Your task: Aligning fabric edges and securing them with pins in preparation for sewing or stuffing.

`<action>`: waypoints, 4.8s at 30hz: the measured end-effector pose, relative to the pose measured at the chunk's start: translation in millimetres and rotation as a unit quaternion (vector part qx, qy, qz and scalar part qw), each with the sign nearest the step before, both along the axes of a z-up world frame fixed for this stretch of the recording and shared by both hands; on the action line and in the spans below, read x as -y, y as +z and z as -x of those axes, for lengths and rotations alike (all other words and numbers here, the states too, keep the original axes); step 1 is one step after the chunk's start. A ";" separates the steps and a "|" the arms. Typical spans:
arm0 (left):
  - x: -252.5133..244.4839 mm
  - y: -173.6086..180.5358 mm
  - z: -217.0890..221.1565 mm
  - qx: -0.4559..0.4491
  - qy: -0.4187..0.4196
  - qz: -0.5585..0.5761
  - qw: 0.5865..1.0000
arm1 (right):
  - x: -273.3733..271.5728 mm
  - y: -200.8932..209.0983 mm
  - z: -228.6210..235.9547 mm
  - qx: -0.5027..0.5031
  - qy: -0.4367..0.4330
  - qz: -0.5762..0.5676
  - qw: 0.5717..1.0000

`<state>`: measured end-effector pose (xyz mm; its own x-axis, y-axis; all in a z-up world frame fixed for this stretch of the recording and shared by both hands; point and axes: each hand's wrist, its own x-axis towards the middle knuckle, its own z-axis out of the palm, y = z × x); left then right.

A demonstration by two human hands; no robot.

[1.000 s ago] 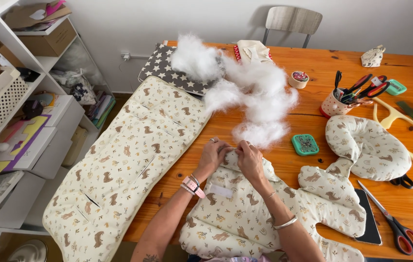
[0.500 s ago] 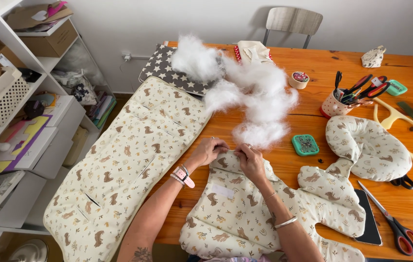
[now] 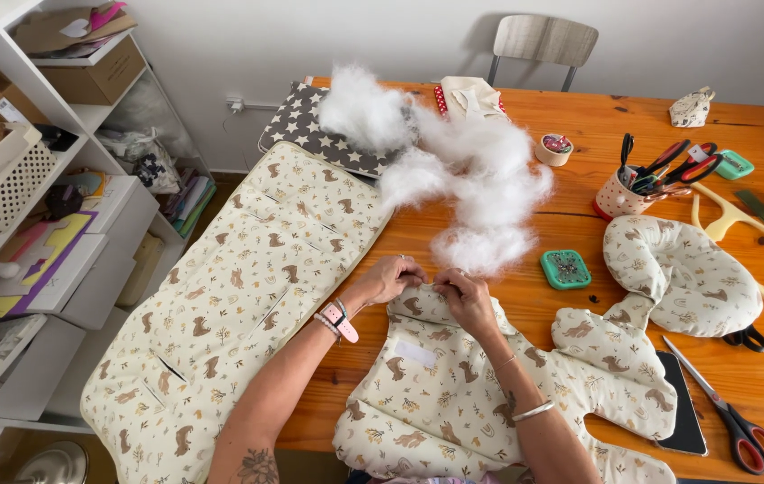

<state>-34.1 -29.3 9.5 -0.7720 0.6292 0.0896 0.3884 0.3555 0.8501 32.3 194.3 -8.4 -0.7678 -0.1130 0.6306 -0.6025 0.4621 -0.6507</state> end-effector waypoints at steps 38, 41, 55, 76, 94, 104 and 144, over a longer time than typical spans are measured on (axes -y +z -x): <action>34.2 -93.8 -35.8 0.345 0.168 -0.256 0.887 | -207.9 76.4 -130.0 0.392 -0.305 -0.211 0.842; 26.9 -54.7 -46.2 0.329 0.192 -0.244 0.891 | -201.9 77.7 -139.5 0.408 -0.288 -0.171 0.850; 9.8 225.7 -29.0 0.091 0.183 -0.017 0.979 | -179.4 99.6 -151.1 0.235 -0.325 -0.144 0.904; 15.7 282.3 -53.4 -0.274 -0.002 -0.007 0.962 | -243.9 38.0 -176.6 0.285 -0.379 -0.105 0.874; 77.0 141.8 50.0 -0.111 0.203 0.152 0.961 | -413.5 19.7 -40.9 0.351 -0.654 0.007 0.670; 138.8 298.0 21.9 -0.305 0.206 0.154 0.917 | -375.5 76.2 -75.1 0.182 -0.550 0.253 0.775; -111.9 132.6 -155.4 -0.354 -0.143 0.096 0.919 | -127.4 88.6 -181.0 0.001 -0.215 -0.210 0.954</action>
